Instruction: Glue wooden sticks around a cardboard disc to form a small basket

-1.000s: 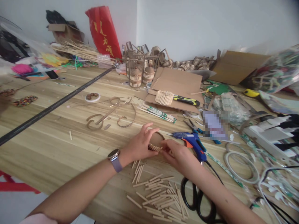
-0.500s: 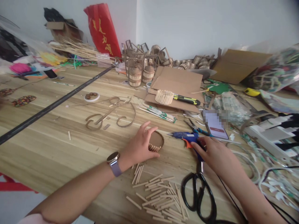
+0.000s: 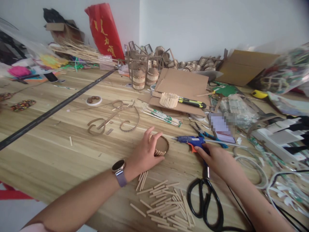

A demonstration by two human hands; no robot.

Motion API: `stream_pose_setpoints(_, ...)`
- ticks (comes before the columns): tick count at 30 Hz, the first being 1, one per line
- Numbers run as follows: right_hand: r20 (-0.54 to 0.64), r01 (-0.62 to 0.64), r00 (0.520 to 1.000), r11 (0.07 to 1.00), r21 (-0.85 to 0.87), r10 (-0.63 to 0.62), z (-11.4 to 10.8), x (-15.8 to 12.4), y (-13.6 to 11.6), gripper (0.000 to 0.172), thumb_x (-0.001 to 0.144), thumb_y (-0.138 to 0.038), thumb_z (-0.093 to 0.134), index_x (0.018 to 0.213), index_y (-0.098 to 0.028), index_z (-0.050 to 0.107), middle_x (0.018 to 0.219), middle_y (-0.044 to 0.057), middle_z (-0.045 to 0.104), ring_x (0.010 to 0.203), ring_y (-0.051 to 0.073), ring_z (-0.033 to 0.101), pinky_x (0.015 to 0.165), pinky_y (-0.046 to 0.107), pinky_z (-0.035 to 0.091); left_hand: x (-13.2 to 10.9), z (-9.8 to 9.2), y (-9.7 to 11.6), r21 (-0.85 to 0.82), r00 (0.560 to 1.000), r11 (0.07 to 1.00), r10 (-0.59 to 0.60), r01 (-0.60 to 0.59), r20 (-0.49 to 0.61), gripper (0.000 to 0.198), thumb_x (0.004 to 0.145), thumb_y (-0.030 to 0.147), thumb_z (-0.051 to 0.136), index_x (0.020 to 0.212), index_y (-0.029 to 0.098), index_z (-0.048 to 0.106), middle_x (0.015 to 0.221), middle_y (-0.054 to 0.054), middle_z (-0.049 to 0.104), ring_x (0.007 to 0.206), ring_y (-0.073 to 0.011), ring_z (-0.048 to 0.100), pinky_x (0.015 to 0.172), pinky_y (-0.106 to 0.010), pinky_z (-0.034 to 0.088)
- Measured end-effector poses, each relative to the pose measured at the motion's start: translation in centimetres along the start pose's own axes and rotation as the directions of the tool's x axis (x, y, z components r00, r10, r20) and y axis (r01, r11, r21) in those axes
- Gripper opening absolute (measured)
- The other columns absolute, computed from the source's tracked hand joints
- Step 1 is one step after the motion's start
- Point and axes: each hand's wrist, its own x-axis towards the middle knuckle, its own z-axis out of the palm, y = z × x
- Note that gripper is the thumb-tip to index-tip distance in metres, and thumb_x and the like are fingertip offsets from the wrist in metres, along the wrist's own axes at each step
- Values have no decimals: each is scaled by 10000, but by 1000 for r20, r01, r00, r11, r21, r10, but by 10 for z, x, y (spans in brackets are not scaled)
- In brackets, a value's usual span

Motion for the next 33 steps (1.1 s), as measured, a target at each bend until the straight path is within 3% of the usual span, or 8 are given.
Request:
stream_pose_setpoints(5, 2, -29, 1000, 917, 398, 30, -8, 1, -1, 413, 824, -586, 489, 774, -206, 643, 609, 40, 641, 578, 225, 605, 519, 307, 424, 0, -1, -1, -8, 1000, 1000, -7, 7, 16, 849, 707, 137, 806, 1381, 229, 299, 1499, -208, 234, 1422, -359, 335, 1108, -537, 415)
stream_pose_setpoints(9, 67, -93, 996, 562, 822, 66, -12, -7, -9, 454, 711, -642, 665, 819, -203, 624, 662, 9, 612, 593, 170, 574, 528, 268, 451, 2, -1, -4, -19, 1000, 1000, -7, 8, 13, 818, 707, 127, 786, 1376, 199, 322, 1498, -219, 236, 1411, -364, 351, 1123, -542, 394)
stream_pose_setpoints(12, 168, -173, 985, 295, 940, 42, -8, -13, -14, 436, 620, -541, 803, 821, -195, 628, 731, 23, 642, 625, 156, 584, 548, 255, 460, 3, -1, -6, -26, 1000, 1000, -6, 7, 23, 812, 698, 120, 786, 1366, 195, 330, 1492, -220, 250, 1402, -367, 364, 1117, -547, 401)
stream_pose_setpoints(14, 233, -215, 971, 218, 952, -57, -3, -16, -16, 400, 643, -500, 806, 819, -182, 642, 657, 6, 610, 549, 123, 525, 493, 236, 408, 5, -2, -7, -27, 1000, 1000, 3, -2, 24, 825, 691, 115, 790, 1365, 206, 324, 1483, -214, 263, 1408, -365, 355, 1115, -548, 403)
stream_pose_setpoints(20, 270, -173, 933, 362, 916, -237, 5, -18, -17, 447, 669, -566, 775, 773, -146, 660, 690, 35, 642, 441, 62, 383, 428, 232, 320, 6, -5, -11, -34, 998, 998, 60, -60, 14, 860, 679, 103, 797, 1374, 214, 304, 1456, -216, 288, 1423, -367, 323, 1125, -559, 383)
stream_pose_setpoints(23, 253, -81, 927, 510, 856, -277, 3, -18, -19, 468, 674, -621, 745, 755, -165, 674, 703, 46, 674, 488, 107, 482, 470, 253, 418, 7, -5, -14, -43, 997, 997, 71, -71, 8, 864, 680, 109, 796, 1376, 221, 297, 1457, -215, 288, 1420, -370, 326, 1121, -576, 379)
stream_pose_setpoints(27, 158, 142, 923, 693, 707, -351, 4, -18, -19, 442, 746, -630, 665, 841, -205, 740, 794, 52, 746, 741, 234, 676, 723, 349, 557, 7, -3, -16, -49, 998, 997, 67, -67, 0, 866, 666, 96, 797, 1368, 223, 307, 1455, -211, 292, 1407, -379, 346, 1124, -592, 368)
stream_pose_setpoints(33, 107, 273, 902, 744, 610, -419, 5, -22, -24, 379, 817, -556, 581, 878, -214, 733, 888, 66, 779, 808, 266, 717, 728, 345, 577, 6, -4, -15, -50, 998, 997, 54, -53, 14, 832, 682, 109, 782, 1369, 199, 321, 1458, -219, 299, 1407, -383, 345, 1121, -588, 380)
